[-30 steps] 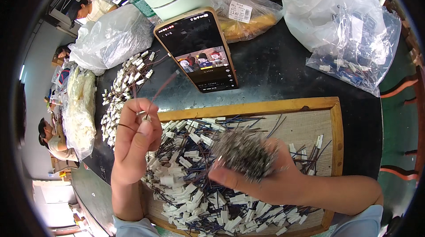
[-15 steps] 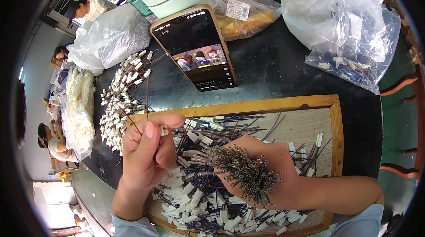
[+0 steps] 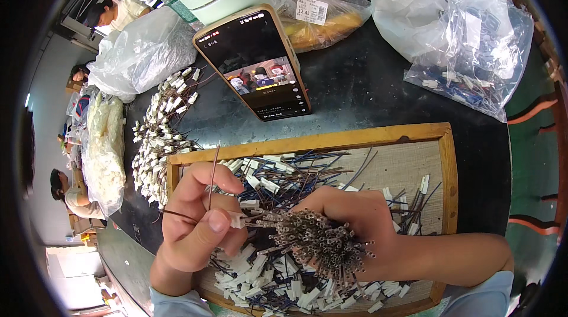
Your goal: The person assembles small wire harnesses by hand, grouping color-coded wires and attaching connectors.
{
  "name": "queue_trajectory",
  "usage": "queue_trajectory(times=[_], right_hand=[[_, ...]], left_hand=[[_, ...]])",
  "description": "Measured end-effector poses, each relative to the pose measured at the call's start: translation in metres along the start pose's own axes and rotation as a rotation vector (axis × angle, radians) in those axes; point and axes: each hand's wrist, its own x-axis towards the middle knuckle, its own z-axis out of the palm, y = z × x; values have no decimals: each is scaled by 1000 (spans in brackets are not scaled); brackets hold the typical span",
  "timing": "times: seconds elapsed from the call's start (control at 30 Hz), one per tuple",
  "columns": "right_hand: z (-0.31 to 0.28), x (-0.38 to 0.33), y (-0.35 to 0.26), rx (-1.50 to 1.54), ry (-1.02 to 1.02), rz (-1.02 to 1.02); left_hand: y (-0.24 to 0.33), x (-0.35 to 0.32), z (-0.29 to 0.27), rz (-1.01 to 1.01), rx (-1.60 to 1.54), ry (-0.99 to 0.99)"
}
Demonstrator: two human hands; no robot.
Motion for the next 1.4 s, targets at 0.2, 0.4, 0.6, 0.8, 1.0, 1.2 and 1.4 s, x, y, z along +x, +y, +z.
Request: queue_trajectory(times=[0.2,0.4,0.6,0.8,1.0,1.2,1.4], right_hand=[[-1,0,3,21,-29,-13],[3,-2,5,109,-85,-15],[1,-1,1,25,4,23],[10,3,6,-41,221,22],[5,3,-2,73,88,80],[18,8,3,147,121,-30],[9,5,-2,88,123,184]], left_hand=[[-7,0,-4,36,75,-68],[-7,2,4,134,499,-119],[-9,-1,4,218,435,46],[6,1,-10,48,240,216],[-3,13,-37,-23,-171,293],[-13,27,-41,-16,-307,570],[-9,24,-34,63,-286,426]])
